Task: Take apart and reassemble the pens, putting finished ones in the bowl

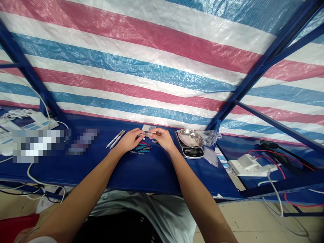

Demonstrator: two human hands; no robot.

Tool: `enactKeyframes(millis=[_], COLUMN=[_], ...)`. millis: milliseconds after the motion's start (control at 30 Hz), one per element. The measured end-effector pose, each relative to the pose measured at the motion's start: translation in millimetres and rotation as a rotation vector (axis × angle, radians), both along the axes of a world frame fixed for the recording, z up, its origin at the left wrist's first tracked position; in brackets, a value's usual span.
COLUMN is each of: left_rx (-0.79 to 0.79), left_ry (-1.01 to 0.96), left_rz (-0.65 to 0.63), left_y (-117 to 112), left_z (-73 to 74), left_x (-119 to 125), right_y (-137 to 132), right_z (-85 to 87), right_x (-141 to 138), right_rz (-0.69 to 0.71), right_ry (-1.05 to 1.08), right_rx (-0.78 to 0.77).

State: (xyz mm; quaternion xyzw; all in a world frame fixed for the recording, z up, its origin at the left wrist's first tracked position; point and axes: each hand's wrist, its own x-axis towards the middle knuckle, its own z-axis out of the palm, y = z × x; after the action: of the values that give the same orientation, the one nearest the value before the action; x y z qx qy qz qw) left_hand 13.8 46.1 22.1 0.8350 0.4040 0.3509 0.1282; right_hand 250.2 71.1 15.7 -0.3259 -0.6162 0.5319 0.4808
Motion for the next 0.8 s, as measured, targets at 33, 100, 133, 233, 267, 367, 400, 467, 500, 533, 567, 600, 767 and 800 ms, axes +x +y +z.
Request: enactKeyframes(millis=[33, 100, 133, 233, 267, 367, 400, 467, 500, 533, 567, 600, 767, 800], left_rx=[-0.001, -0.006, -0.008, -0.007, -0.006, -0.002, 0.005, 0.023, 0.032, 0.041, 0.049, 0.058, 0.106, 0.110], left_ry=[-0.001, 0.002, 0.005, 0.019, 0.023, 0.027, 0.025, 0.022, 0.023, 0.027, 0.032, 0.038, 0.025, 0.016], left_rz=[-0.006, -0.017, -0.024, -0.064, -0.079, -0.105, -0.104, -0.097, -0.093, -0.091, -0.089, -0.084, -0.049, -0.048], left_y=[0, 1, 1, 1, 1, 0, 0, 1, 1, 2, 2, 3, 7, 7], left_z=[-0.1, -0.1, 0.0, 0.6, 0.8, 1.3, 1.5, 1.4, 1.1, 0.5, -0.5, -1.7, -8.4, -9.0], left_x=[0, -2, -2, -3, -3, -2, -1, -1, 0, 0, 0, 0, -1, -2], right_y=[0, 1, 1, 0, 0, -2, -2, -2, -2, -2, -2, -2, -2, -2], right_z=[-0.7, -1.5, -1.5, -0.8, -0.5, 0.3, 0.6, 0.9, 0.9, 0.8, 0.4, -0.1, -3.4, -3.6], right_x=[0, 0, 1, 0, 0, -1, -2, -2, -2, -2, -2, -2, -5, -6], right_rz=[0.004, 0.011, 0.015, 0.019, 0.020, 0.024, 0.024, 0.017, 0.014, 0.012, 0.013, 0.018, 0.033, 0.025], right_ry=[0.006, 0.015, 0.019, 0.026, 0.026, 0.022, 0.021, 0.027, 0.028, 0.029, 0.028, 0.021, -0.088, -0.120], right_rx=[0.000, -0.001, -0.003, -0.009, -0.009, -0.015, -0.020, -0.032, -0.037, -0.042, -0.048, -0.054, -0.144, -0.159])
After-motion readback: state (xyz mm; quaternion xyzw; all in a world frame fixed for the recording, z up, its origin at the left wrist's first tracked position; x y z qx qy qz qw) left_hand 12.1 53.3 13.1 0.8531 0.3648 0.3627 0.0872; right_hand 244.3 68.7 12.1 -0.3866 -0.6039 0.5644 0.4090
